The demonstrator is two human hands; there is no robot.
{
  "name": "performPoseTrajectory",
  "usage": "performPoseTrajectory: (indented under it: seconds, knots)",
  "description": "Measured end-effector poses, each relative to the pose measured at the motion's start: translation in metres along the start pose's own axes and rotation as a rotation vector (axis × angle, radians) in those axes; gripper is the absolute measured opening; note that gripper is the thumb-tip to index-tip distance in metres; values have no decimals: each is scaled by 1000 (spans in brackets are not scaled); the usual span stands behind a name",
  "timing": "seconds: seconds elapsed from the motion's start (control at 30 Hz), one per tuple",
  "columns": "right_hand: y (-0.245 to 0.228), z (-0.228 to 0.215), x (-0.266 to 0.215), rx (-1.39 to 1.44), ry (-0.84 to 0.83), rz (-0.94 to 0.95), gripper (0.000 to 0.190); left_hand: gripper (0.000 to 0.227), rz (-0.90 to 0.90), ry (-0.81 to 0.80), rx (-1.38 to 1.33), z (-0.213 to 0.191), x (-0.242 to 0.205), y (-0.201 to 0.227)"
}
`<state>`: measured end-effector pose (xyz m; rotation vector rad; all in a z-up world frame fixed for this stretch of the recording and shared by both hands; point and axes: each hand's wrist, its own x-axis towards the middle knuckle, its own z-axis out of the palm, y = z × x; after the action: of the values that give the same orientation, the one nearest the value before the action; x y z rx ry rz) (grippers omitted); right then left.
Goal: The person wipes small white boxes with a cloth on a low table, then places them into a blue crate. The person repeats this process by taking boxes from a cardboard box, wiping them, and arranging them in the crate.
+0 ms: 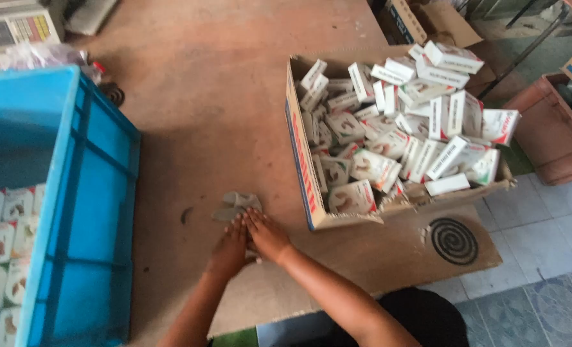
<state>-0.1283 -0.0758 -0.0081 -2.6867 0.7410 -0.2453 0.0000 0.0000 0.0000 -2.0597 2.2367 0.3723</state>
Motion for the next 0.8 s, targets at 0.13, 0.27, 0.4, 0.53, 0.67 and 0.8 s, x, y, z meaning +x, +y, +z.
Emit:
performPoseTrajectory:
  seconds: [0.13,0.27,0.4,0.53,0.67,0.8]
  knots:
    - [-1,-12,4,20,-156,50,75,111,-81,-217,57,-28,4,15]
    - [-6,-4,-4,-98,-100,20,79,121,-148,-175,187,2,4,22]
    - [-9,-9,0,-114,-164,50,92,122,-187,-265,151,-24,5,31]
    - [-17,-19,0,-158,-141,36,81,121,-165,-312,132,-42,0,33]
    - [-36,-68,6,-8,-403,156,86,119,-138,-392,81,-60,2,35]
    - [-12,-15,1,-90,-218,58,72,127,-47,-171,199,-6,4,21]
